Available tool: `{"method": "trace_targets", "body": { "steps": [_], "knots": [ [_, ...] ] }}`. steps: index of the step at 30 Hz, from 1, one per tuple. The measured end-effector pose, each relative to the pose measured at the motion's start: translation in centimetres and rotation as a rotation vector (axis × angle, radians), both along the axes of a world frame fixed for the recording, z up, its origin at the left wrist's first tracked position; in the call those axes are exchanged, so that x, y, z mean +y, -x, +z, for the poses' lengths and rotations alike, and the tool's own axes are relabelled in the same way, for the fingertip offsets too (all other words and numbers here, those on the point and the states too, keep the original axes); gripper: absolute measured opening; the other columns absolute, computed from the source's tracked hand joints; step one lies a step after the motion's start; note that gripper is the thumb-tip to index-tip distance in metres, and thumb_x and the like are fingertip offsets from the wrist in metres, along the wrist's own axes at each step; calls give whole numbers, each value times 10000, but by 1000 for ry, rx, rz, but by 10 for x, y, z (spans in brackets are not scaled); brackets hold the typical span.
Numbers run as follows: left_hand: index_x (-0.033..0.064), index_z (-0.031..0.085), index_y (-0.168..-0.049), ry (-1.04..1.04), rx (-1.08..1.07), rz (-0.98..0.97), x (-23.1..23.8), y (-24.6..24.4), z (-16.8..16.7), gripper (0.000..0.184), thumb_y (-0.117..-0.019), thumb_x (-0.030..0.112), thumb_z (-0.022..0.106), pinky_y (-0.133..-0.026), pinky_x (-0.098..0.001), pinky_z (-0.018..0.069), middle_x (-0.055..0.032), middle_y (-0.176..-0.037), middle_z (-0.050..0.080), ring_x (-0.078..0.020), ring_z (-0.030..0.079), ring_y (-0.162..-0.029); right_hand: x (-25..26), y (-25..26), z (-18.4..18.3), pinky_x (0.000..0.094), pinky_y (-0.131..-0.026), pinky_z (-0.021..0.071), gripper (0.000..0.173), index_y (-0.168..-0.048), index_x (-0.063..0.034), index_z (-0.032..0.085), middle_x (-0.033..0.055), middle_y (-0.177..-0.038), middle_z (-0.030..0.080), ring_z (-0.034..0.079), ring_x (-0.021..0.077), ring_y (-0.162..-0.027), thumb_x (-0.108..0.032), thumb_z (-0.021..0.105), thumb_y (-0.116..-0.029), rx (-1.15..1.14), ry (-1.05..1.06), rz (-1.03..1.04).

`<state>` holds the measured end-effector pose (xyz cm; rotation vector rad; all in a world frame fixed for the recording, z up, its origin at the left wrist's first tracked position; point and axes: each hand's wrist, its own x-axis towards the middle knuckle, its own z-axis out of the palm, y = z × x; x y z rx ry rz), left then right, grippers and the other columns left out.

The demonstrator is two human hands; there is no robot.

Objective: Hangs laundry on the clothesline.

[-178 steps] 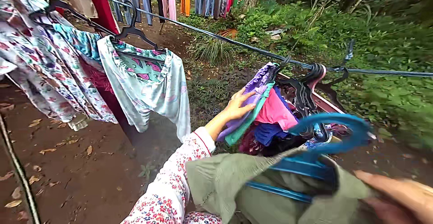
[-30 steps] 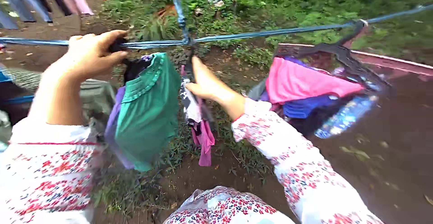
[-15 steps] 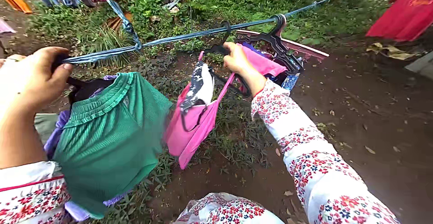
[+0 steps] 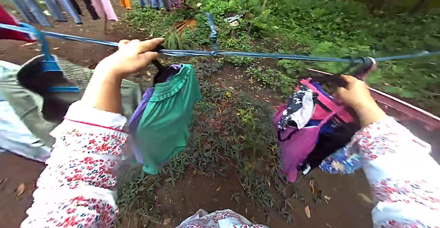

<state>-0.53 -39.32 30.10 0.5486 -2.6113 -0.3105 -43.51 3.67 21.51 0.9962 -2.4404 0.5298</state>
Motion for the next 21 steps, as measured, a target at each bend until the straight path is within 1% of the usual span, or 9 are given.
{"method": "trace_targets", "body": {
  "steps": [2, 5, 8, 11, 13, 15, 17, 19, 21],
  "knots": [
    [112, 460, -1544, -69, -55, -16, -2, -5, 7, 491, -1054, 84, 457, -1144, -683, 262, -208, -1479, 547, -431, 471, -1396, -12, 31, -2, 834, -901, 381, 385, -1236, 194, 553, 495, -1231, 520, 516, 684, -1153, 30, 665, -906, -129, 11, -130],
    [43, 476, -1512, -49, -103, -66, -2, -6, 14, 468, -1046, 11, 497, -1143, -571, 370, -231, -1447, 561, -381, 534, -1352, -54, -30, 17, 874, -913, 298, 524, -1345, 207, 462, 516, -1354, 412, 397, 730, -1242, -3, 635, -897, -133, 95, -250],
    [21, 507, -1484, 18, -74, -82, 2, 1, 13, 438, -1045, 23, 515, -1143, -555, 382, -229, -1423, 583, -376, 556, -1334, -101, -114, 26, 842, -919, 326, 469, -1356, 132, 544, 457, -1343, 491, 446, 679, -1246, -134, 594, -973, -71, 146, 11],
    [42, 521, -1480, 57, -55, -57, 15, 2, 11, 426, -1055, 39, 512, -1111, -616, 391, -249, -1385, 604, -418, 577, -1295, -155, -194, 18, 678, -1034, 425, 400, -1342, 15, 619, 285, -1328, 606, 559, 475, -1265, -212, 611, -1013, -171, 85, 391],
    [48, 525, -1478, 120, -25, -40, 23, 10, 5, 412, -1067, 67, 502, -1064, -705, 379, -297, -1336, 616, -498, 577, -1260, -182, -211, 12, 621, -1050, 434, 374, -1318, -29, 667, 206, -1324, 643, 580, 394, -1271, -202, 651, -988, -198, 104, 493],
    [6, 527, -1460, 232, 63, -15, 25, 15, -6, 419, -1049, 82, 522, -1047, -790, 300, -372, -1290, 603, -611, 515, -1258, -181, -198, 9, 605, -1044, 429, 382, -1320, -36, 671, 181, -1330, 650, 578, 378, -1275, -206, 657, -978, -124, 173, 417],
    [-24, 524, -1442, 278, 186, 49, 36, 14, -21, 466, -1006, 125, 593, -1093, -785, 222, -371, -1347, 567, -623, 406, -1345, -147, -169, 8, 651, -1029, 422, 429, -1353, -28, 643, 220, -1380, 610, 540, 432, -1308, -225, 653, -972, -60, 224, 217],
    [-89, 486, -1419, 241, 298, 135, 53, 16, -34, 517, -984, 155, 623, -1062, -768, 289, -409, -1370, 507, -631, 409, -1322, -95, -134, 3, 716, -1038, 379, 505, -1441, -8, 542, 302, -1465, 495, 448, 523, -1355, -246, 618, -1002, -92, 238, -19],
    [-138, 399, -1404, 79, 362, 217, 60, 23, -43, 586, -984, 197, 633, -1023, -682, 420, -409, -1341, 497, -562, 522, -1236, -53, -93, -6, 798, -968, 352, 558, -1444, 50, 500, 400, -1439, 445, 413, 630, -1310, -231, 630, -979, -125, 264, -236]
  ]
}}
